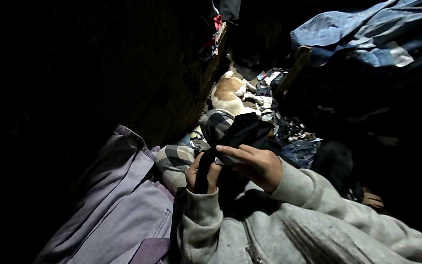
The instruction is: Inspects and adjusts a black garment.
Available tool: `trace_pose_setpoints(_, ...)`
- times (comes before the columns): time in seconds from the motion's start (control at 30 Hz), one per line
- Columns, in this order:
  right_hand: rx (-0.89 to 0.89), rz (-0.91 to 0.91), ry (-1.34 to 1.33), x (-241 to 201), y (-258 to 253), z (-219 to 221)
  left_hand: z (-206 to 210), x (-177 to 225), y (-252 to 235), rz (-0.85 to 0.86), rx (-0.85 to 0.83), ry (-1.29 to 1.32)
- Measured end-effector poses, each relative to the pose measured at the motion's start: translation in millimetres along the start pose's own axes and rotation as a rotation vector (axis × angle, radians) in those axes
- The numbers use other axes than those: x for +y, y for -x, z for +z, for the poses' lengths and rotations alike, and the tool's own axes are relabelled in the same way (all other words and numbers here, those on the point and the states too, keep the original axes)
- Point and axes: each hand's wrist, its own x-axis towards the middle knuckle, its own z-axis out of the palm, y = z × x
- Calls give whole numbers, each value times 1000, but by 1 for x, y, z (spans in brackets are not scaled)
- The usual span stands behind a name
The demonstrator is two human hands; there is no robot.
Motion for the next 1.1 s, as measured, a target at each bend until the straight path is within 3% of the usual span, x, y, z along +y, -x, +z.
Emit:
trace_pose_setpoints(0.27,21,96,-114,0,-4,7,5,11,3,85,-82,-232)
trace_pose_setpoints(0.4,-3,67,-201,4,-5,6,3,7,2,75,-74,-137)
trace_pose_setpoints(0.53,-34,82,-135,3,0,3,6,8,2,26,63,-77)
trace_pose_setpoints(0.7,37,72,-114,4,0,8,9,7,5,37,9,-77)
trace_pose_setpoints(0.87,18,112,-364,7,-8,8,8,4,5,31,-30,-134)
trace_pose_setpoints(1.0,-16,107,-560,5,-9,6,5,-14,-2,160,-28,-99)
trace_pose_setpoints(1.1,-30,105,-590,4,-8,5,2,-25,-6,246,-133,-82)
